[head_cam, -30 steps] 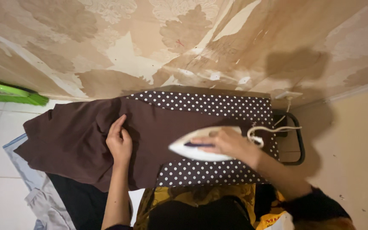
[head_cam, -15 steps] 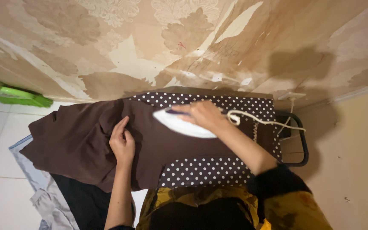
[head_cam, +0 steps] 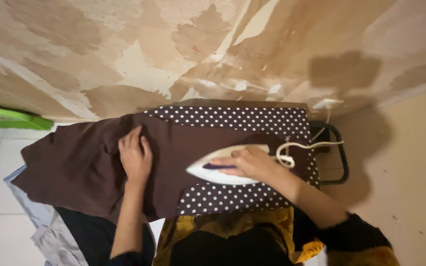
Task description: The person irons a brown garment on a polka-dotted ironing board. They repeatedly smooth the fabric with their hands, reposition the garment, and use a white iron to press different sections until the garment appears flat.
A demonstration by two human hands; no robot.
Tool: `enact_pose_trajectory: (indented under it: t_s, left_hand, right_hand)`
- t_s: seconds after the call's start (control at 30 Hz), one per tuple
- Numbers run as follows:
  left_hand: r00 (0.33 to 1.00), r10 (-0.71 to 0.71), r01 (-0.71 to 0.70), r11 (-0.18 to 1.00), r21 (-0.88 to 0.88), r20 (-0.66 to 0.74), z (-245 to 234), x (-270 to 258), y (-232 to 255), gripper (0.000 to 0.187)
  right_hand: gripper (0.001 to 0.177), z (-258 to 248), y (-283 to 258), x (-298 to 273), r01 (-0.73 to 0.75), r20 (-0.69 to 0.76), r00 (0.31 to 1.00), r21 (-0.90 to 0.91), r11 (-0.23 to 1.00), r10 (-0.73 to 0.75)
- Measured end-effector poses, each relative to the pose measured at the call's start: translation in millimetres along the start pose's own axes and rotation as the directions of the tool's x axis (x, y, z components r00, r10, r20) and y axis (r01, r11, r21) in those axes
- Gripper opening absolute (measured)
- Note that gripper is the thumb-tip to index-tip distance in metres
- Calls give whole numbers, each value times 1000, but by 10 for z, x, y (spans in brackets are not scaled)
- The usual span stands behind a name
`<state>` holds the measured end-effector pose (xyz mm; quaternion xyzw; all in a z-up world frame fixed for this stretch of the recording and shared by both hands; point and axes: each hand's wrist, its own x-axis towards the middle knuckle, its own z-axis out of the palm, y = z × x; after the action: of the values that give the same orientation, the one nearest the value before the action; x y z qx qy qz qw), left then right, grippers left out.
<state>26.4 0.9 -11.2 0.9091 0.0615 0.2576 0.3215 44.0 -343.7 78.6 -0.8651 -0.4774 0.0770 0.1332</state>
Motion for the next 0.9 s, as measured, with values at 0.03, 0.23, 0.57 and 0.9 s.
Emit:
enact_pose_trajectory:
  t_s: [0.03, 0.23, 0.57, 0.9]
  left_hand:
    - [999, 26, -27, 998, 50, 32, 55, 51, -9, 37]
    - [960, 275, -274, 911, 308, 40, 287, 367, -102, 49]
    - [917, 95, -187, 961, 206, 388, -264, 852, -439, 42]
    - [936, -95, -205, 635, 745, 339, -653, 957, -575, 61]
  right_hand:
    - [43, -5, -28, -173, -14, 61, 998, -54, 998, 17]
    - [53, -232, 41, -962, -123, 157, 974, -249, 961, 165]
    - [52, -932, 304, -1687, -899, -107, 398, 156, 410, 911]
    - [49, -974, 177, -1508, -722, -358, 443, 402, 564, 822]
